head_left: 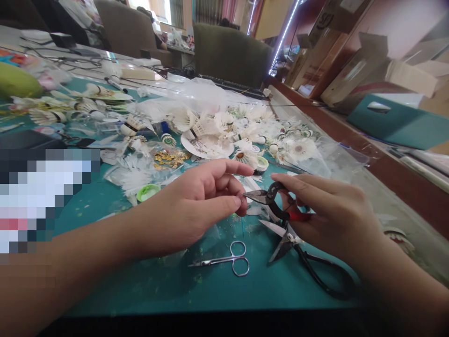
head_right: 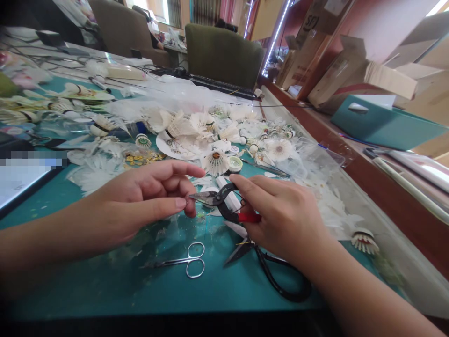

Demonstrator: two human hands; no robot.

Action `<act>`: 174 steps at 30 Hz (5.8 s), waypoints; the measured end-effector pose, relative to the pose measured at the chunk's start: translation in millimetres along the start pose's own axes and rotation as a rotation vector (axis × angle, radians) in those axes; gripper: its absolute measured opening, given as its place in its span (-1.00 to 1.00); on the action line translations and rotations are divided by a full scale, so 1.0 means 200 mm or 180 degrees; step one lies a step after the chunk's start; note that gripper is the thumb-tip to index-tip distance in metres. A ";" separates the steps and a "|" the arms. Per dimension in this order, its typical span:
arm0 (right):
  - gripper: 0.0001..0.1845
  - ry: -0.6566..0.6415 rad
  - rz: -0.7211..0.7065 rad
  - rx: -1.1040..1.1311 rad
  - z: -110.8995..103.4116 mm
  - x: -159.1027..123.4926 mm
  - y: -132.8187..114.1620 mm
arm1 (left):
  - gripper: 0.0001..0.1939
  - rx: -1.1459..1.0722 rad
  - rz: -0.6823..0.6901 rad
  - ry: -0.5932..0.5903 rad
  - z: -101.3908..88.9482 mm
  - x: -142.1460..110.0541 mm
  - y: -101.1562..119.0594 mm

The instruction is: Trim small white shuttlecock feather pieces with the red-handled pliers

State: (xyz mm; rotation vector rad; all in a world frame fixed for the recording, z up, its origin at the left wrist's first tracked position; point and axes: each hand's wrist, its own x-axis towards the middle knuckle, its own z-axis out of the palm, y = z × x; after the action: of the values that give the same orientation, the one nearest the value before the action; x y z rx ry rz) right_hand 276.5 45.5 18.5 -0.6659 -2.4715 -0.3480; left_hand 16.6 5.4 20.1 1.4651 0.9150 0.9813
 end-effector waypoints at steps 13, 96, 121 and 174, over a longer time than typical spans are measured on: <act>-0.66 0.0056 0.0008 -0.0076 0.00 0.00 -0.01 | -0.68 0.0087 -0.0123 0.0120 -0.01 0.00 0.00; -0.59 0.0024 -0.0017 -0.0124 0.01 0.00 -0.03 | -0.79 -0.0233 -0.0628 0.0180 -0.02 -0.01 0.03; -0.56 -0.0008 -0.0045 -0.0087 0.02 -0.01 -0.03 | -0.77 -0.0363 -0.0663 0.0242 -0.01 -0.01 0.02; -0.65 0.0058 -0.0219 -0.0376 0.00 0.00 -0.01 | -0.88 0.0538 -0.0784 0.0089 -0.01 -0.01 0.05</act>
State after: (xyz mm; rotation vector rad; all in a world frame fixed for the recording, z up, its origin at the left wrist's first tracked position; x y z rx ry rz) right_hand 275.4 44.3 17.8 -0.6237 -2.4755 -0.5277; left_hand 15.0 3.6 29.9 1.4393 1.1915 0.7590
